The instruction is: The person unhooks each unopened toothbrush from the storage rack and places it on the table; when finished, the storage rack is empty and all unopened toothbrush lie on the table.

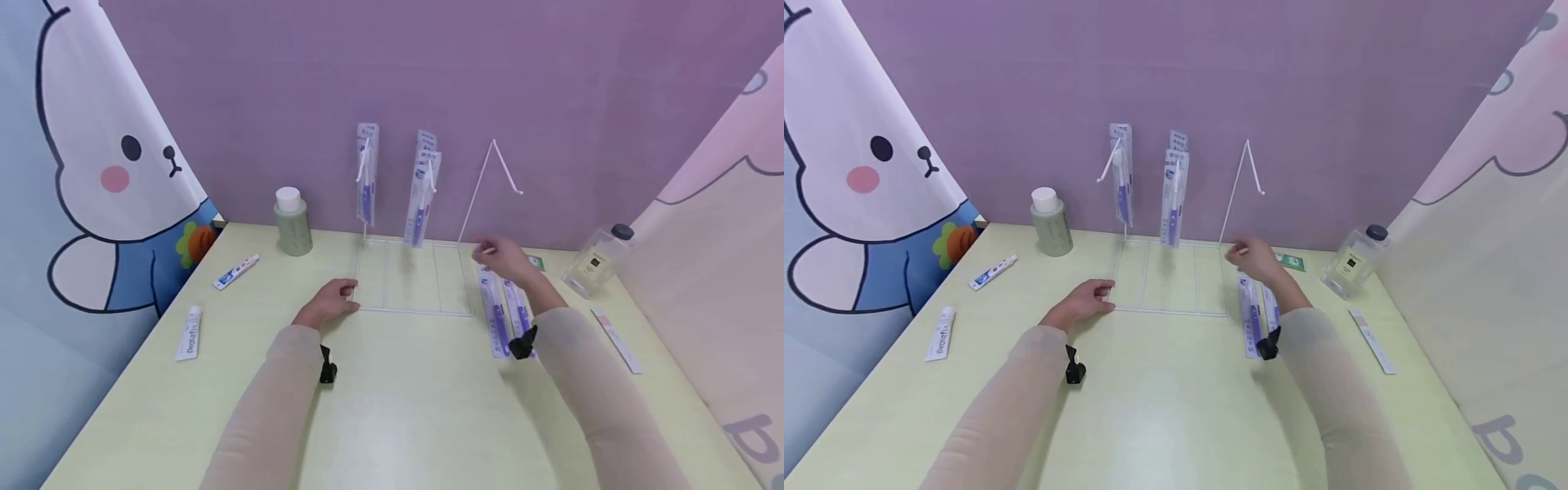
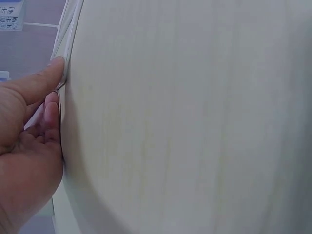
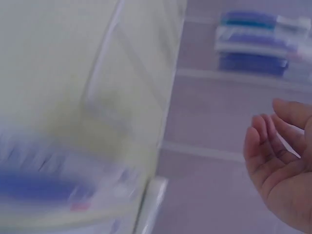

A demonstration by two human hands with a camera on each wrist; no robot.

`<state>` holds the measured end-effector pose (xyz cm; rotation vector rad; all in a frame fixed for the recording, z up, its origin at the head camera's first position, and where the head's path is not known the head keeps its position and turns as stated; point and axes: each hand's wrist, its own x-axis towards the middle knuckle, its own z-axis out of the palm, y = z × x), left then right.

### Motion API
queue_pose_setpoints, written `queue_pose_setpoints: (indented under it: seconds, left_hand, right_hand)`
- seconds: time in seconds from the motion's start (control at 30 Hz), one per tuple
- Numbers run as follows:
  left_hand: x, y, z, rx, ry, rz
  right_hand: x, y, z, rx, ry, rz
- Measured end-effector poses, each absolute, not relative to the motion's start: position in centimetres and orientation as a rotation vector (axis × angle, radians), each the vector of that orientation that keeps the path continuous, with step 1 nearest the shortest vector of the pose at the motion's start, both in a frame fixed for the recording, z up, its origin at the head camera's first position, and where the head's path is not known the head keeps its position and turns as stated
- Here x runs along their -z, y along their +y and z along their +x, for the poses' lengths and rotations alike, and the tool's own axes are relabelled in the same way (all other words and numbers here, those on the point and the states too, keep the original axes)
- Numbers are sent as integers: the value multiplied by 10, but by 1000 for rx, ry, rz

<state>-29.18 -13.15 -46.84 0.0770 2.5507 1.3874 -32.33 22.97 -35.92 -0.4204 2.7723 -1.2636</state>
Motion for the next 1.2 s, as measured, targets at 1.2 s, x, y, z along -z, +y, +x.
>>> queue_pose_setpoints:
  seconds: [1.2]
  left_hand:
    - [467, -132, -291, -1398, 2545, 64]
  right_hand:
    - [320, 119, -358, 2132, 2794, -586]
